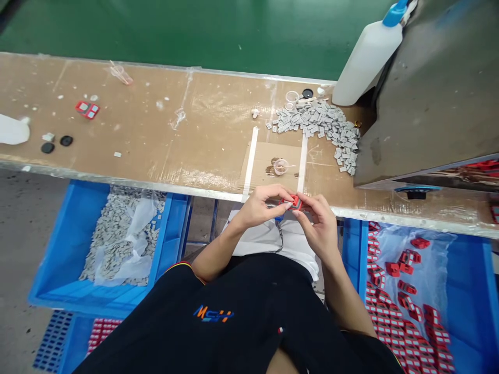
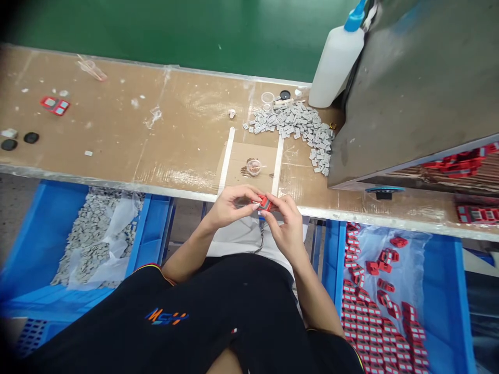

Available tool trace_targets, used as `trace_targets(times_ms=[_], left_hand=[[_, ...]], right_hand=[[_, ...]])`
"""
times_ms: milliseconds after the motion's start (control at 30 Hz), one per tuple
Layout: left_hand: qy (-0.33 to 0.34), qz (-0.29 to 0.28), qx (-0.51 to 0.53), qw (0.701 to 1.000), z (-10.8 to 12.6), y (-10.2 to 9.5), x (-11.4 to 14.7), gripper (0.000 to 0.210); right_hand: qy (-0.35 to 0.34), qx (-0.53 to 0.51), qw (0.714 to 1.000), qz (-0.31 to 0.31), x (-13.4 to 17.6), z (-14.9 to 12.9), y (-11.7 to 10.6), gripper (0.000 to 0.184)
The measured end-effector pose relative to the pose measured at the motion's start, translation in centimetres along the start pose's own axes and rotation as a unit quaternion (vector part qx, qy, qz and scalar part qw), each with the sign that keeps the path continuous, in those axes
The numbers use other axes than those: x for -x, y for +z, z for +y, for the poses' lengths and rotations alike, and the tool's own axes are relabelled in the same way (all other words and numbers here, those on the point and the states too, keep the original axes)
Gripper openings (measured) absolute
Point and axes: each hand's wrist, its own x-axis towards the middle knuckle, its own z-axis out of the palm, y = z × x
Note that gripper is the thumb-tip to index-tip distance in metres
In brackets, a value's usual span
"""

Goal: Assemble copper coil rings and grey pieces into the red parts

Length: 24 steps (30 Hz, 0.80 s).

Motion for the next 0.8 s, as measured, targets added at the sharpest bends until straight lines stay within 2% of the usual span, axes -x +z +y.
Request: trace_targets(times_ms=[200,300,400,500,567,633,733,800], left_hand=[[0.029,-0.025,-0.060,0.998,0.7,0.0,0.2,0.003],[0.026,-0.014,-0.078,0.997,0.6,0.3,0.3,0.005],[0.003,-0.019,-0.038,0.999,-0.1,0.5,0.4,0.007],[-0.017,-0.025,0.021,0.999,-1.2,0.6,0.3,0.032],[-0.019,-0.020,0.023,0.999,-1.8,0.5,0.2,0.042],[-0.005,-0.017,-0.025,1.000,-2.2,0.2,0.0,0.039],[0.036,-0.031,-0.122,0.991,-2.4,-0.4,-0.5,0.039],[0.054,-0.035,-0.161,0.985,-2.4,-0.6,-0.7,0.039]], right_hand=[[-0.045,0.048,0.998,-0.008,0.3,-0.8,-1.1,0.026],[-0.029,0.049,0.998,-0.007,0.5,-0.7,-0.9,0.025],[0.011,-0.019,1.000,0.006,0.6,0.1,-0.1,0.027],[0.042,-0.110,0.992,0.047,0.6,1.1,0.8,0.031],[0.049,-0.126,0.990,0.050,0.3,1.4,0.8,0.032],[0.039,-0.088,0.995,0.040,-0.2,1.3,0.5,0.027],[-0.015,0.015,1.000,0.021,-1.3,0.7,-0.3,0.009],[-0.047,0.061,0.997,0.000,-1.9,0.3,-0.6,0.007]])
